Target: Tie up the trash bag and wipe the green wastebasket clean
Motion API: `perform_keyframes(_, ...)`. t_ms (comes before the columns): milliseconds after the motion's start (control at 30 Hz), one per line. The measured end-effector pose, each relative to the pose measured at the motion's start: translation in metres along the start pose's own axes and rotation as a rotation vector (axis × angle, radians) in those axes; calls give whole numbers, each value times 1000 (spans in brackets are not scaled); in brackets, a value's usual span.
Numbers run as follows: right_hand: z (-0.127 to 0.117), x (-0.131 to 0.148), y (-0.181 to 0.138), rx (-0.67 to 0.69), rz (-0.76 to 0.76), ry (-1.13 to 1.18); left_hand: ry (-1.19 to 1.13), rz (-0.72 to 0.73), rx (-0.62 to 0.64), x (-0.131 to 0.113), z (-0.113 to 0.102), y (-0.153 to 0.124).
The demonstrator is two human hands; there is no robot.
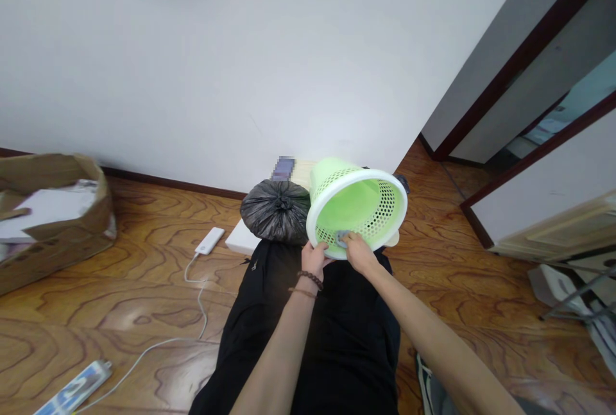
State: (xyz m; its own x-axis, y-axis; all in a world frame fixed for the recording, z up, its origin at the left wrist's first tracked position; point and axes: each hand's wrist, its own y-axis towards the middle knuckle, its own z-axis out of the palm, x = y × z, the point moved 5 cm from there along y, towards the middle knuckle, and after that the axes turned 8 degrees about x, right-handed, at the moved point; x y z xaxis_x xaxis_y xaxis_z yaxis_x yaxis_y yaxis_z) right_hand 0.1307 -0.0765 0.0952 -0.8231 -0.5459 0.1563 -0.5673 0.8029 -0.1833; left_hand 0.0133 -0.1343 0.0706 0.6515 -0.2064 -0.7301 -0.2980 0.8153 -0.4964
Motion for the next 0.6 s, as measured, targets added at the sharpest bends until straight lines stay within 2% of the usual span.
perform_keyframes(200,-17,-9,-2,17,1,-70,-12,-5,7,-3,3,0)
perform_keyframes(333,-24,-10,-3,-31,46,-79,-22,-17,4,-4,3,0)
perform_keyframes(500,-27,-7,-7,-114,65,-37,-49,-21,5,-4,2,0)
perform_keyframes(600,-25,-6,-7,-103,54,-51,-64,-21,13,-5,3,0)
